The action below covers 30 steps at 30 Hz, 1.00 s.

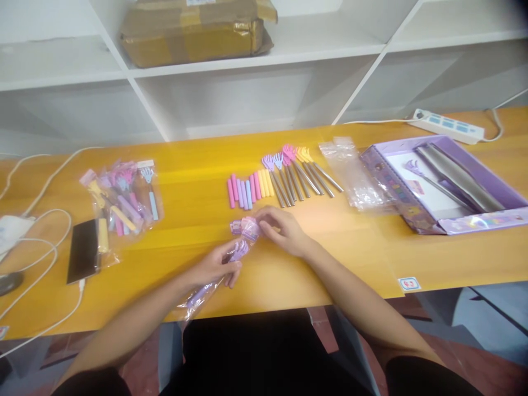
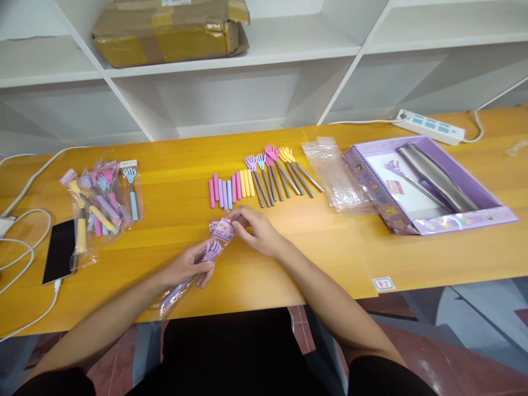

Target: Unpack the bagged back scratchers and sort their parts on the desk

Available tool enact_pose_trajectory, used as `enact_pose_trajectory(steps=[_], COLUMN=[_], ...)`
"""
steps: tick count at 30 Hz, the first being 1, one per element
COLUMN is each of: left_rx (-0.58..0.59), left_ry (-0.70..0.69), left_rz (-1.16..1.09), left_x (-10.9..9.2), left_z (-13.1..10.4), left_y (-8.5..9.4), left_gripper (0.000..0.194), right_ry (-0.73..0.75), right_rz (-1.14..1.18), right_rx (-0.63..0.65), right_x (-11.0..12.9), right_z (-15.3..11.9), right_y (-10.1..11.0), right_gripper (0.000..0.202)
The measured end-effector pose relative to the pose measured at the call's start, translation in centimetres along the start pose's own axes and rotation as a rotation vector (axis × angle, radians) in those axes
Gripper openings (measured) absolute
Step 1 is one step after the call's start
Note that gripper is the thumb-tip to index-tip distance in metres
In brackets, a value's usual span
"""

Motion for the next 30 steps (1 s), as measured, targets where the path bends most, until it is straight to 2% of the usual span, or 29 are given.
enact_pose_trajectory(steps=[3,4,8,9,10,13,16,18,19,21,22,23,24,25,28,29,30], left_rx=[0.024,0.032,0.071,0.087,0.098,0.084,0.027,0.012,0.013,0.034,0.054,0.082,0.115,0.149,0.208,0.209,0.208], left_ry=[0.012,0.017,0.022,0.017,0.006,-0.052,-0.102,-0.106,-0.103,-0.092,-0.088,-0.083,-0.078,-0.076,-0.092,-0.096,-0.095], left_rz=[0.017,0.019,-0.008,-0.036,-0.078,-0.23,-0.3,-0.278,-0.255,-0.202,-0.175,-0.146,-0.121,-0.101,-0.068,-0.055,-0.036], left_x=[0.3,0.4,0.7,0.6,0.6,0.1,-0.2,-0.1,0.1,0.4,0.5,0.6,0.7,0.8,0.6,0.5,0.4], left_z=[-0.1,-0.1,-0.4,-0.5,-0.7,-1.1,-1.1,-0.8,-0.7,-0.3,-0.1,0.0,0.1,0.1,-0.2,-0.3,-0.4], left_y=[-0.1,-0.2,-0.3,-0.4,-0.4,0.0,0.7,0.9,0.9,0.5,0.3,0.0,-0.4,-0.7,-1.3,-1.4,-1.5], left_gripper=[0.081,0.082,0.078,0.074,0.07,0.055,0.046,0.045,0.045,0.044,0.044,0.044,0.044,0.046,0.049,0.049,0.049], right_ry=[-0.024,-0.024,-0.1,-0.118,-0.125,-0.114,-0.122,-0.133,-0.146,-0.193,-0.214,-0.218,-0.196,-0.151,0.016,0.05,0.068], right_rz=[0.115,0.123,0.047,0.015,-0.018,-0.133,-0.194,-0.069,0.037,0.23,0.275,0.276,0.233,0.156,-0.139,-0.206,-0.249], right_rx=[0.038,0.009,-0.293,-0.325,-0.314,-0.169,-0.204,-0.212,-0.144,0.074,0.157,0.189,0.162,0.069,-0.405,-0.496,-0.529], right_x=[0.0,-0.2,-2.3,-2.8,-3.1,-3.2,-2.2,-1.1,-0.5,0.7,1.4,2.3,3.3,4.5,9.3,10.8,12.1], right_z=[0.4,0.4,0.3,0.3,0.3,0.5,0.2,0.1,0.2,0.6,0.9,1.2,1.7,2.2,2.2,1.9,1.6], right_y=[0.1,0.5,3.3,3.6,3.4,1.5,0.3,-0.5,-1.3,-3.1,-3.5,-3.3,-2.5,-1.1,4.4,5.5,6.0], right_gripper=[0.026,0.029,0.04,0.041,0.041,0.036,0.038,0.049,0.052,0.053,0.051,0.051,0.051,0.051,0.04,0.036,0.034])
Point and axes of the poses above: each hand's wrist, its own z-axis towards the middle knuckle, its own y-axis out of the back of the hand, x = y × z, the point moved 6 cm from there along z, towards the middle knuckle, and after that the axes turned 3 degrees about y, right-handed, at the moved point
